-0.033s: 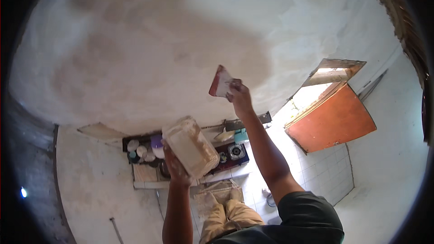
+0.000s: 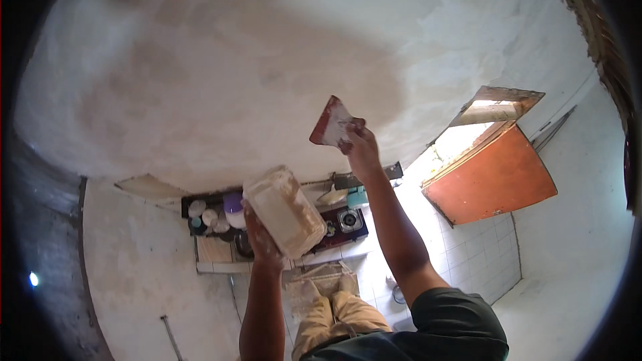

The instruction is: Applying plaster to a ceiling using a putty knife.

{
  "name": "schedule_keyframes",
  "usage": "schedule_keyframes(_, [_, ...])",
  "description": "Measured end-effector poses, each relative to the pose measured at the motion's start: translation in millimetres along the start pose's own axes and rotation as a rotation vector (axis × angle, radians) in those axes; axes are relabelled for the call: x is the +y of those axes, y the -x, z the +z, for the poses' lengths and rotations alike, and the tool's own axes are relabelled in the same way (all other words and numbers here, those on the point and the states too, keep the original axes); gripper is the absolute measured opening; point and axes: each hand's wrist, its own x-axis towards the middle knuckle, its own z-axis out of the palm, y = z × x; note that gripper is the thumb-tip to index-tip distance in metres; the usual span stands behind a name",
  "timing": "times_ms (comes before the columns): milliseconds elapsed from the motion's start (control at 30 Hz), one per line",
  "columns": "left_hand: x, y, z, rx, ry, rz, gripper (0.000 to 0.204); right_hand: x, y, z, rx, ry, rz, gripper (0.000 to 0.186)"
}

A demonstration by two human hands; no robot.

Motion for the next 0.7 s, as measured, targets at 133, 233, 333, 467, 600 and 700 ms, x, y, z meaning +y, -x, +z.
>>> schedule_keyframes(133, [4.9, -9.6, 31.1, 0.113, 0.395, -0.288, 0.062, -30.8, 83.7, 10.4, 0.106, -0.373, 0.025, 0.016])
schedule_keyframes(233, [-1.3, -12.8, 38.3, 0.072, 0.539, -0.394, 0.061, -35.7, 132.9, 12.7, 0.144, -0.293, -0.055, 0.016])
schedule_keyframes(333, [5.3, -1.0, 57.2, 0.030, 0.533, -0.373, 0.066, -25.0, 169.3, -1.2, 0.219, -0.177, -0.073, 0.015])
schedule_keyframes(467, [4.8, 2.0, 71.3, -0.063, 0.635, -0.384, 0.070, -46.3, 208.8, 4.3, 0.221, 0.326, -0.093, 0.029])
schedule_keyframes(600, [26.6, 12.8, 88.0, -0.170, 0.436, -0.095, 0.071, -66.8, 227.0, -11.0, 0.179, 0.793, -0.355, 0.034])
schedule_keyframes(700, [42.7, 9.6, 96.4, -0.128, 0.511, -0.225, 0.071, -106.1, 241.3, 18.0, 0.271, 0.376, -0.292, 0.023])
